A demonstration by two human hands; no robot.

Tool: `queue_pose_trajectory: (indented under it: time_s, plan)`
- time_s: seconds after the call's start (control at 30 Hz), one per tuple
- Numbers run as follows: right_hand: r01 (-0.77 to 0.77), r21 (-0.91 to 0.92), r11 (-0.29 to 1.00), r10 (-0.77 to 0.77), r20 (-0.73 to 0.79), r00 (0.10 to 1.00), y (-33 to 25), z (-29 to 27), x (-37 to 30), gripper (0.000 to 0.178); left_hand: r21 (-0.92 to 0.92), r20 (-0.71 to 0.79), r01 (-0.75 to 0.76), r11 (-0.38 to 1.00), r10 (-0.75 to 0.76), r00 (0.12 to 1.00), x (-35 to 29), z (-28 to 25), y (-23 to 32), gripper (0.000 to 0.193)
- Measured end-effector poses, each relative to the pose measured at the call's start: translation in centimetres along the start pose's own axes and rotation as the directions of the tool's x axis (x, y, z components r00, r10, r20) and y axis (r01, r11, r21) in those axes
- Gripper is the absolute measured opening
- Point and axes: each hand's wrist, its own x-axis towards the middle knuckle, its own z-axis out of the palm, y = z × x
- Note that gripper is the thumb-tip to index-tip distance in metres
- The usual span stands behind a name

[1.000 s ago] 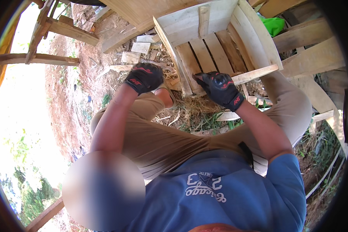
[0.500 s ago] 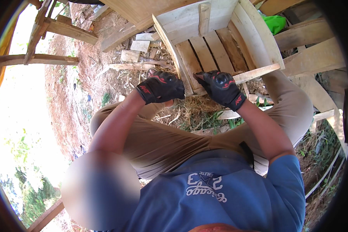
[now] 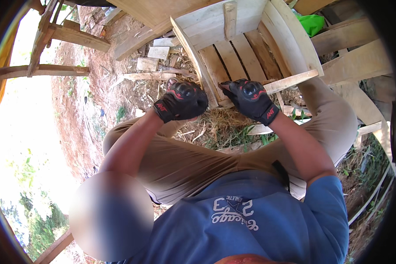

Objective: The person sands the interior and edges of a wooden crate using sandpaper.

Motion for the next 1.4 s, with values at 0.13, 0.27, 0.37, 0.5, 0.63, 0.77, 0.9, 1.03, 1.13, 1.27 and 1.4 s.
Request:
queue_pose_trajectory:
  time_s: [0.13, 0.27, 0.37, 0.5, 0.63, 0.77, 0.9, 1.03, 1.13, 1.27, 1.4]
  plan:
    - [0.021, 0.034, 0.999, -0.019, -0.061, 0.998, 0.0, -0.1, -0.1, 0.023, 0.066, -0.081, 0.150, 0.987, -0.144, 0.986, 0.6, -1.4, -3.3, 0.018]
    - [0.022, -0.002, 1.000, -0.022, -0.044, 0.999, 0.0, -0.3, -0.1, 0.023, 0.210, -0.001, 0.092, 0.973, -0.093, 0.996, -0.5, -1.7, -2.8, 0.019]
    - [0.028, 0.016, 0.999, -0.028, -0.040, 0.999, -0.2, -0.5, -0.1, 0.024, -0.136, 0.180, 0.124, 0.983, -0.098, 0.979, 0.3, -3.5, 0.9, 0.023]
    - [0.038, 0.014, 0.999, -0.038, -0.052, 0.998, 0.1, -0.1, -0.2, 0.024, 0.013, 0.440, 0.178, 0.984, -0.165, 0.883, 1.6, -4.9, 2.3, 0.028]
    - [0.029, -0.004, 1.000, -0.029, -0.041, 0.999, 0.0, 0.0, -0.1, 0.023, -0.026, 0.331, 0.096, 0.995, -0.082, 0.940, 0.8, -3.5, 2.1, 0.022]
    - [0.021, 0.006, 1.000, -0.021, -0.036, 0.999, 0.1, 0.0, -0.2, 0.023, -0.062, 0.219, -0.010, 0.998, 0.024, 0.976, 0.3, -1.8, 0.7, 0.019]
    - [0.038, 0.011, 0.999, -0.037, -0.047, 0.998, 0.2, 0.0, -0.2, 0.024, -0.004, 0.198, -0.169, 0.986, 0.166, 0.966, 0.3, -1.7, 0.1, 0.018]
    - [0.034, 0.008, 0.999, -0.033, -0.039, 0.999, 0.4, 0.1, -0.2, 0.027, -0.114, 0.212, -0.133, 0.984, 0.155, 0.965, 0.9, -1.8, 0.0, 0.019]
    - [0.012, -0.002, 1.000, -0.012, -0.006, 1.000, 0.2, -0.1, -0.2, 0.028, -0.218, 0.286, 0.007, 0.976, 0.057, 0.956, 1.2, -2.1, 0.3, 0.025]
    - [0.010, 0.001, 1.000, -0.010, -0.008, 1.000, 0.3, -0.1, -0.2, 0.028, -0.186, 0.240, -0.016, 0.982, 0.062, 0.969, 1.6, -1.5, 0.2, 0.022]
    - [0.000, 0.010, 1.000, 0.000, -0.019, 1.000, 0.1, -0.1, -0.2, 0.028, -0.113, 0.149, -0.079, 0.990, 0.095, 0.984, 1.4, -1.0, 0.2, 0.025]
